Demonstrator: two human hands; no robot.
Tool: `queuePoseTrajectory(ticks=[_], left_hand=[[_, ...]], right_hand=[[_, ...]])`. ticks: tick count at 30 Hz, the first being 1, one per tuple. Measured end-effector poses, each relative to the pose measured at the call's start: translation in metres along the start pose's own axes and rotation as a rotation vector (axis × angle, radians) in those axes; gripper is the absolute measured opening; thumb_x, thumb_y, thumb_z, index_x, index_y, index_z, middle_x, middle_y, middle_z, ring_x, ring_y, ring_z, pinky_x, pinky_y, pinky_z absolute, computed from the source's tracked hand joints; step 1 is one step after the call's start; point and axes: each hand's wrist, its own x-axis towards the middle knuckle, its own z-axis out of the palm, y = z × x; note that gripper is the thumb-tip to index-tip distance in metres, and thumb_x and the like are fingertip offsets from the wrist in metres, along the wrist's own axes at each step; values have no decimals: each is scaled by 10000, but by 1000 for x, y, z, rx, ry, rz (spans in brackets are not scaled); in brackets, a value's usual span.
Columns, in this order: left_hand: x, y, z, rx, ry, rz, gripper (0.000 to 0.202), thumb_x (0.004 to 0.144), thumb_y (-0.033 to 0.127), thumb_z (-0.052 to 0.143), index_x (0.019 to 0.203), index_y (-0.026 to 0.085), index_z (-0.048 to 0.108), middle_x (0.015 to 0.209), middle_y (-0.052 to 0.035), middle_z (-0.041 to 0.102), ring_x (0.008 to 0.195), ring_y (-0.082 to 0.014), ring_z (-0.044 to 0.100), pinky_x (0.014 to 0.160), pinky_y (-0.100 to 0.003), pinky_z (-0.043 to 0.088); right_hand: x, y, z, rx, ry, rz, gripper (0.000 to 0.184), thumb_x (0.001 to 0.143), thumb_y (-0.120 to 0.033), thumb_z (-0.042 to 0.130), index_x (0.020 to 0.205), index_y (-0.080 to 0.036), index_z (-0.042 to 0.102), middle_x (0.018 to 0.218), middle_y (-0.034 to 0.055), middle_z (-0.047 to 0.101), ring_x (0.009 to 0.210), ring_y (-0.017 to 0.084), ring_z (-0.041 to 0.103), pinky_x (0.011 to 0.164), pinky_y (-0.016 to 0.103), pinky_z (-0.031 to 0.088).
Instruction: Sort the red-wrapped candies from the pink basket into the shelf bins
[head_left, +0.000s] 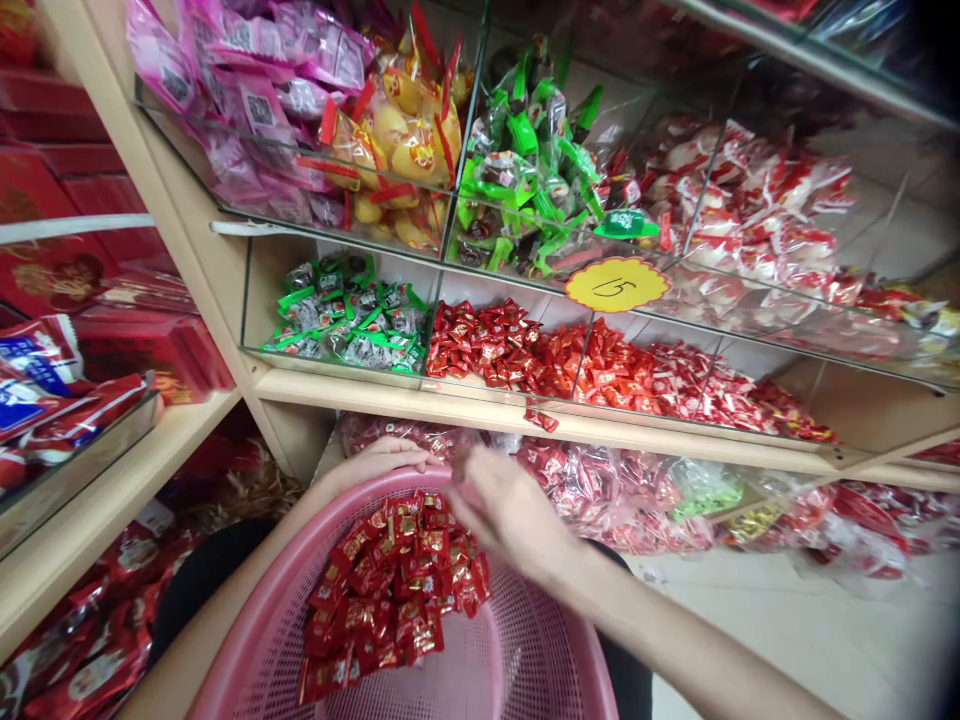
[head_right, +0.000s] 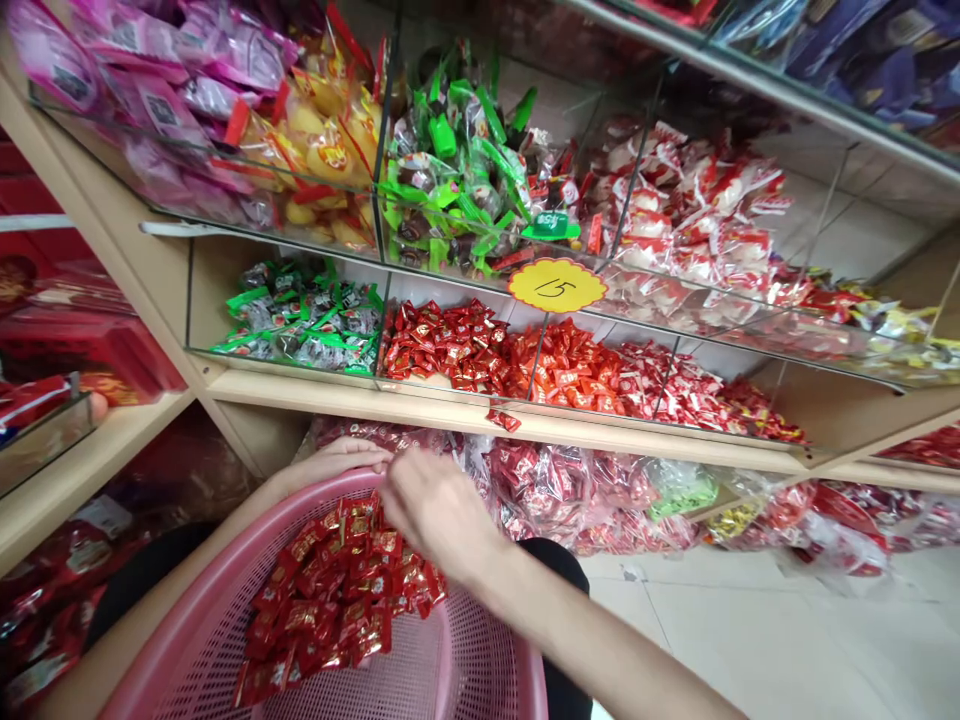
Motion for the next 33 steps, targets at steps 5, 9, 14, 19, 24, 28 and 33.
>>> queuePoseTrajectory(ticks=[5, 9, 14, 19, 24, 28, 33], left_hand=[[1, -5, -2, -23, 6, -9, 307, 765, 435, 652, 764, 128, 651, 1137, -73, 658, 956, -192, 617, 818, -268, 429], [4, -10, -8, 37, -5, 15, 309, 782, 445, 634, 730, 140, 639, 1157, -70, 652, 1013, -199, 605, 850, -268, 422], [6, -12, -11, 63, -5, 32, 322, 785, 461, 624, 722, 145, 633, 1152, -69, 656, 1058, -209, 593, 900, -281, 405], [6, -11, -10, 51, -10, 38, 312, 786, 443, 635, 726, 137, 638, 1156, -72, 653, 1042, -211, 603, 885, -276, 416], [5, -11, -10, 51, -23, 46, 324, 788, 451, 630, 717, 135, 639, 1135, -76, 661, 1050, -213, 598, 884, -272, 411], [3, -10, -9, 41, -5, 28, 298, 787, 432, 639, 754, 136, 657, 1142, -72, 657, 1009, -200, 607, 847, -262, 423], [2, -6, -6, 45, 12, 11, 309, 761, 446, 652, 756, 138, 671, 1131, -72, 661, 979, -194, 609, 836, -264, 426]], right_hand=[[59, 76, -42, -78, 100, 400, 126, 858, -243, 499, 963, -175, 497, 833, 49, 627, 674, 151, 556, 617, 282, 411], [91, 115, -45, -217, -159, 739, 291, 784, -313, 619, 1020, -160, 545, 981, 104, 657, 862, 211, 621, 696, 289, 447], [110, 121, -33, -272, -454, 893, 501, 688, -427, 712, 1070, -120, 606, 1109, 171, 637, 996, 278, 625, 769, 325, 487], [121, 123, -27, -288, -545, 909, 589, 611, -400, 768, 1103, -110, 623, 1056, 177, 658, 983, 292, 635, 783, 340, 508], [129, 120, -27, -289, -613, 898, 537, 632, -297, 738, 1104, -70, 620, 980, 175, 670, 918, 274, 647, 715, 315, 518], [129, 112, -36, -273, -675, 883, 297, 660, -235, 690, 917, -86, 677, 737, 93, 667, 720, 205, 643, 610, 267, 497], [122, 102, -65, -252, -707, 862, 89, 710, -172, 617, 735, -94, 652, 589, 22, 574, 556, 117, 534, 521, 227, 431]])
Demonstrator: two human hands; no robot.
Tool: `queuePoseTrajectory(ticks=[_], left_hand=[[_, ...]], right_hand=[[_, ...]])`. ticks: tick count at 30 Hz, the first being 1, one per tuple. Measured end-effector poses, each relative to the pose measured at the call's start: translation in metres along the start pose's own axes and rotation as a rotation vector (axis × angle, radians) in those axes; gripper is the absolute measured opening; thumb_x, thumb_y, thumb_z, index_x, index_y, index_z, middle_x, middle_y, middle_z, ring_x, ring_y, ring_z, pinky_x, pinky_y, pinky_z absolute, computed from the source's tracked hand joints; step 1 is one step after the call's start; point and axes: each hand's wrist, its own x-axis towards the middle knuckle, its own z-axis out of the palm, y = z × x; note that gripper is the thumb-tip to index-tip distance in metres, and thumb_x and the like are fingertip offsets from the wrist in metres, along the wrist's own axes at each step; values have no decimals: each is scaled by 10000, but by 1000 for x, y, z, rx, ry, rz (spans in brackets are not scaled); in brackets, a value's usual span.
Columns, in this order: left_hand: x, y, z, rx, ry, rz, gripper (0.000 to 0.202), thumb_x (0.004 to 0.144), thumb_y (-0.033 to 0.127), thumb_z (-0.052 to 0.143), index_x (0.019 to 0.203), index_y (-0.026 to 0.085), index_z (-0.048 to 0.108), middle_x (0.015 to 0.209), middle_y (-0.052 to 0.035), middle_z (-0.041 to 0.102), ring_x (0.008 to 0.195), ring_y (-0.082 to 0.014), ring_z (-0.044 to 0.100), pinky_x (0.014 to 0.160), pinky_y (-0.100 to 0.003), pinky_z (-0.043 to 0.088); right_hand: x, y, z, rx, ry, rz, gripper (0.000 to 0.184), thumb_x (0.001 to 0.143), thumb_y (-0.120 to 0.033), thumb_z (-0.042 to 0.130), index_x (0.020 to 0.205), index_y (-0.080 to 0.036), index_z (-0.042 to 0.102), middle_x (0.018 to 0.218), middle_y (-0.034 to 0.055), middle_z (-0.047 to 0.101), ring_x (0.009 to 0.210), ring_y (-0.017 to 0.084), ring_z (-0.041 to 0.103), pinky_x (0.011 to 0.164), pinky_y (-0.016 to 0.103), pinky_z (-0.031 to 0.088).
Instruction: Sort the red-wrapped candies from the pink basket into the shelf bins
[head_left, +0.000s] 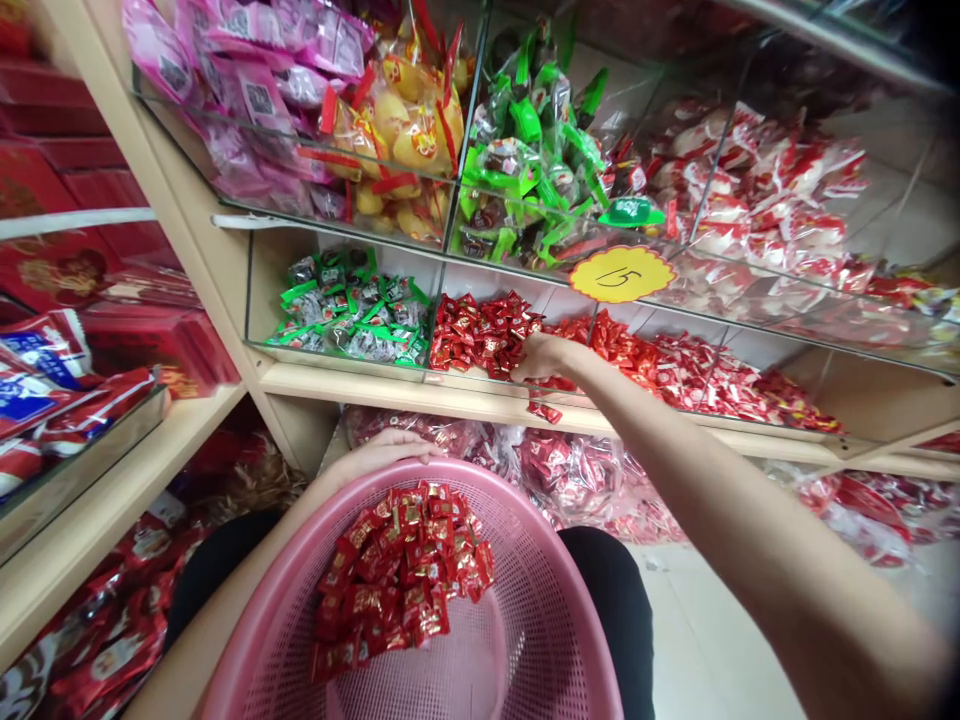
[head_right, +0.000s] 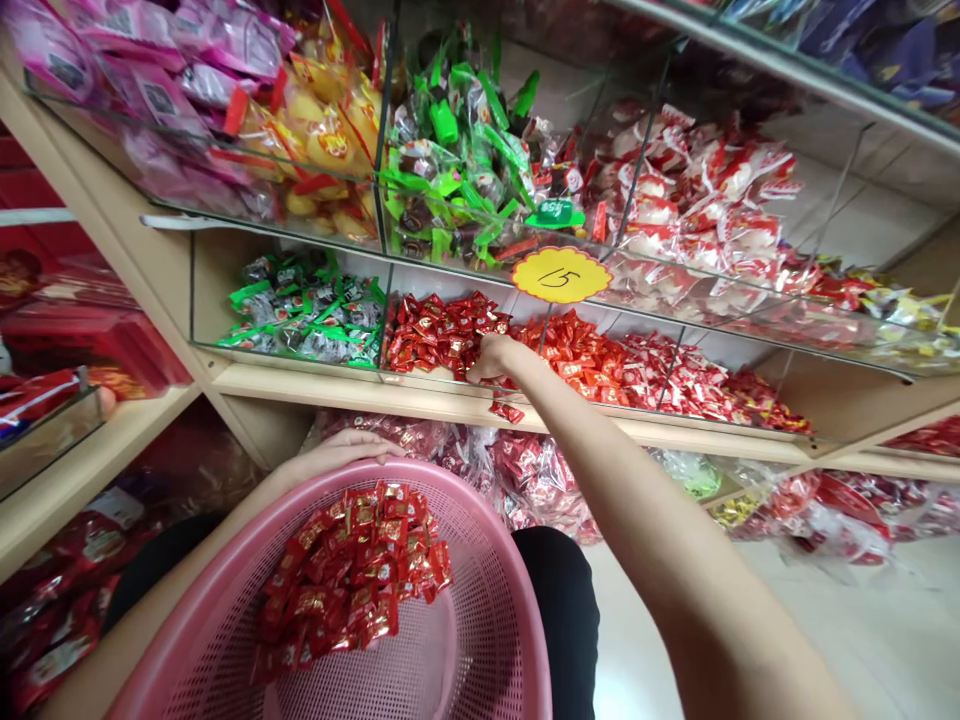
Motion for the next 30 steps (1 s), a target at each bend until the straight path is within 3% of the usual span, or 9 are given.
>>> queuePoseTrajectory(ticks=[4, 7, 11, 15, 19, 30], left_hand=[[0, 1, 1, 7, -1, -8, 308, 764, 448, 647, 737, 142, 679, 1102, -77, 670, 992, -190, 603, 857, -265, 417], [0, -1, 0, 6, -16, -1, 300, 782, 443, 633, 769, 147, 681, 1111, -75, 663, 936, -177, 612, 817, -267, 429], [1, -5, 0, 42, -18, 20, 285, 779, 428, 632, 819, 152, 687, 1074, -68, 672, 872, -173, 614, 781, -275, 444], [-2, 3, 5, 69, 27, 14, 286, 770, 405, 633, 831, 131, 687, 1074, -83, 673, 994, -215, 601, 873, -302, 429], [-8, 14, 10, 121, 33, 9, 286, 773, 386, 626, 853, 121, 698, 1064, -85, 677, 996, -214, 604, 875, -297, 427], [-6, 10, 7, 194, 48, 23, 347, 798, 387, 604, 1034, 154, 707, 1103, -63, 676, 1032, -213, 594, 902, -300, 412]], right_hand=[[-29, 12, -9, 76, 204, -105, 91, 674, -197, 650, 725, -138, 604, 605, -3, 540, 563, 113, 493, 500, 238, 382], [-60, 13, 9, 268, 353, -354, 122, 689, -206, 634, 762, -173, 542, 626, -23, 534, 562, 101, 475, 506, 234, 372], [-104, 0, 79, 463, 266, -744, 88, 773, -230, 554, 789, -199, 473, 703, -21, 564, 594, 96, 486, 541, 244, 396], [-125, -21, 162, 300, 216, -939, 66, 789, -131, 495, 810, -194, 493, 784, 10, 590, 718, 128, 522, 625, 263, 415], [-125, -35, 206, 110, 296, -985, 54, 822, -132, 491, 826, -184, 506, 789, 21, 611, 758, 153, 528, 688, 281, 413], [-123, -47, 231, -77, 472, -998, 79, 891, -178, 506, 815, -187, 526, 771, 12, 634, 741, 164, 539, 679, 293, 389]])
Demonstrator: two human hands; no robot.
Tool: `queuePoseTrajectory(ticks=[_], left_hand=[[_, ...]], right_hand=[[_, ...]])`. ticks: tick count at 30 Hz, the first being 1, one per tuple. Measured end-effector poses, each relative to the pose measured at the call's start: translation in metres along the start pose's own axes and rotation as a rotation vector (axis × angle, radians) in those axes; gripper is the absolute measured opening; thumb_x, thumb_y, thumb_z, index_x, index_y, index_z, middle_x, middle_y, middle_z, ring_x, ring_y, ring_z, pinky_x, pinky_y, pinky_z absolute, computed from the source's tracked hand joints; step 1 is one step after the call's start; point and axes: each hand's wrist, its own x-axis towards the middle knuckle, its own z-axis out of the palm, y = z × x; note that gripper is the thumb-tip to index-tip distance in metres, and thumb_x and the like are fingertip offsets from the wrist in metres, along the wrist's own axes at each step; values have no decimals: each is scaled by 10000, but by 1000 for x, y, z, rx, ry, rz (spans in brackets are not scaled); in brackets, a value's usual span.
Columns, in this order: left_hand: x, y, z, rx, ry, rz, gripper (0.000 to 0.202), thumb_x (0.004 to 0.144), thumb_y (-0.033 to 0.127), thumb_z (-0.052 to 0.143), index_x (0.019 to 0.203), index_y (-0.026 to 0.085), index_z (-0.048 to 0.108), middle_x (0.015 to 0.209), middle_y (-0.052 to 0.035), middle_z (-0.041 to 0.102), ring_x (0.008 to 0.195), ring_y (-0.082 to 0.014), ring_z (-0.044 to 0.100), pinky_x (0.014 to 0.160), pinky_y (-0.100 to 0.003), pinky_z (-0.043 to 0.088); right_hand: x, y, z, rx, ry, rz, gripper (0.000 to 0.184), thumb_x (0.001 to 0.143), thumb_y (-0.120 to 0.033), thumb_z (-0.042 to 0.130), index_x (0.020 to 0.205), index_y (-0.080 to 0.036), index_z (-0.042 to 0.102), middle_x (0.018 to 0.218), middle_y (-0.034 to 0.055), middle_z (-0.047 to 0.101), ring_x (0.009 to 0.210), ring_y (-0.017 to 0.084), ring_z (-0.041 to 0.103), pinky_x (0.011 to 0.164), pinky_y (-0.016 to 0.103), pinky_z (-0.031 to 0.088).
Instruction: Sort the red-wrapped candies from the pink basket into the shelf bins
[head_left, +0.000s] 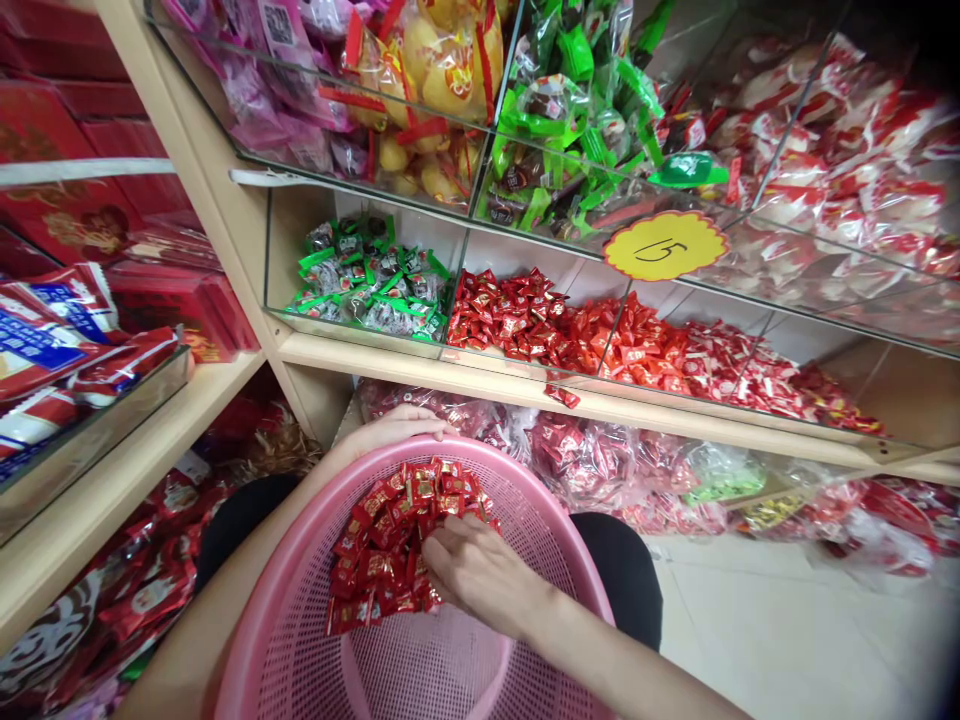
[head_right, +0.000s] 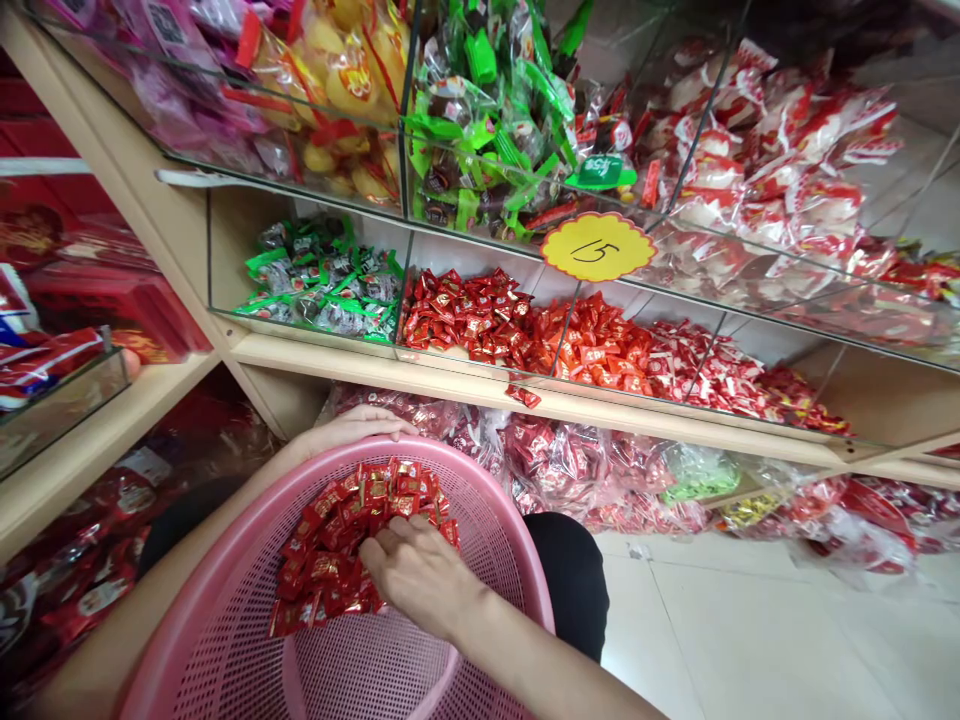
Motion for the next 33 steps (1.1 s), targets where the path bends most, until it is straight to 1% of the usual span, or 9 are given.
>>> queuePoseTrajectory(ticks=[9, 15, 18, 20, 23, 26, 28, 31, 33], left_hand=[[-1, 2, 2, -90, 6, -56, 284, 764, 406, 630, 812, 131, 687, 1063, -74, 682, 980, -207, 614, 858, -293, 430], [5, -9, -3, -131, -41, 0, 294, 786, 429, 619, 732, 143, 660, 1094, -78, 673, 1014, -207, 605, 889, -287, 413], [5, -10, -4, -149, -50, -19, 315, 784, 448, 625, 744, 138, 661, 1114, -80, 666, 1024, -212, 602, 895, -283, 407], [5, -11, -3, -190, -57, -16, 311, 784, 445, 630, 759, 136, 651, 1138, -78, 656, 1023, -214, 600, 888, -287, 413], [5, -13, -2, -217, -65, 10, 298, 790, 436, 631, 784, 139, 651, 1075, -66, 676, 990, -202, 602, 871, -281, 420], [7, -14, -3, -186, -57, -1, 315, 787, 457, 625, 788, 145, 662, 1016, -59, 687, 905, -189, 615, 808, -274, 433], [8, -13, -5, -179, -62, -6, 329, 775, 469, 631, 744, 143, 655, 1082, -71, 674, 968, -205, 609, 847, -282, 423], [9, -10, -6, -185, -75, -1, 349, 757, 481, 643, 695, 138, 642, 1134, -89, 660, 1079, -234, 580, 925, -296, 393], [9, -10, -6, -184, -68, -11, 346, 760, 482, 641, 697, 142, 641, 1145, -79, 657, 1056, -237, 589, 891, -291, 407]], right_hand=[[-4, -2, 6, -55, 8, -4, 77, 882, -171, 549, 830, -193, 497, 806, 13, 602, 747, 170, 539, 687, 309, 396], [-4, -4, 6, -41, 44, 20, 103, 866, -149, 557, 802, -196, 491, 785, -1, 591, 716, 159, 544, 682, 301, 401], [-1, -2, -6, -15, 61, 15, 95, 881, -175, 535, 795, -196, 501, 782, 0, 599, 695, 149, 545, 687, 301, 409], [4, 6, -25, 43, 95, 32, 100, 899, -227, 514, 806, -191, 514, 789, 7, 605, 684, 144, 544, 671, 297, 410], [18, 37, -65, 187, 203, 123, 136, 920, -273, 462, 833, -184, 516, 820, 26, 606, 724, 140, 545, 669, 281, 411], [37, 91, -104, 258, 340, 281, 92, 906, -250, 442, 853, -194, 492, 791, 12, 589, 687, 122, 524, 646, 256, 397], [49, 132, -121, 241, 353, 360, 66, 861, -176, 453, 920, -195, 477, 829, 7, 599, 679, 115, 519, 630, 241, 380], [64, 185, -129, 169, 184, 494, 181, 790, -90, 480, 941, -191, 479, 862, 6, 613, 728, 118, 531, 659, 225, 372], [72, 208, -125, 143, 49, 560, 204, 747, -70, 530, 918, -176, 496, 843, 12, 618, 739, 122, 535, 651, 212, 372]])
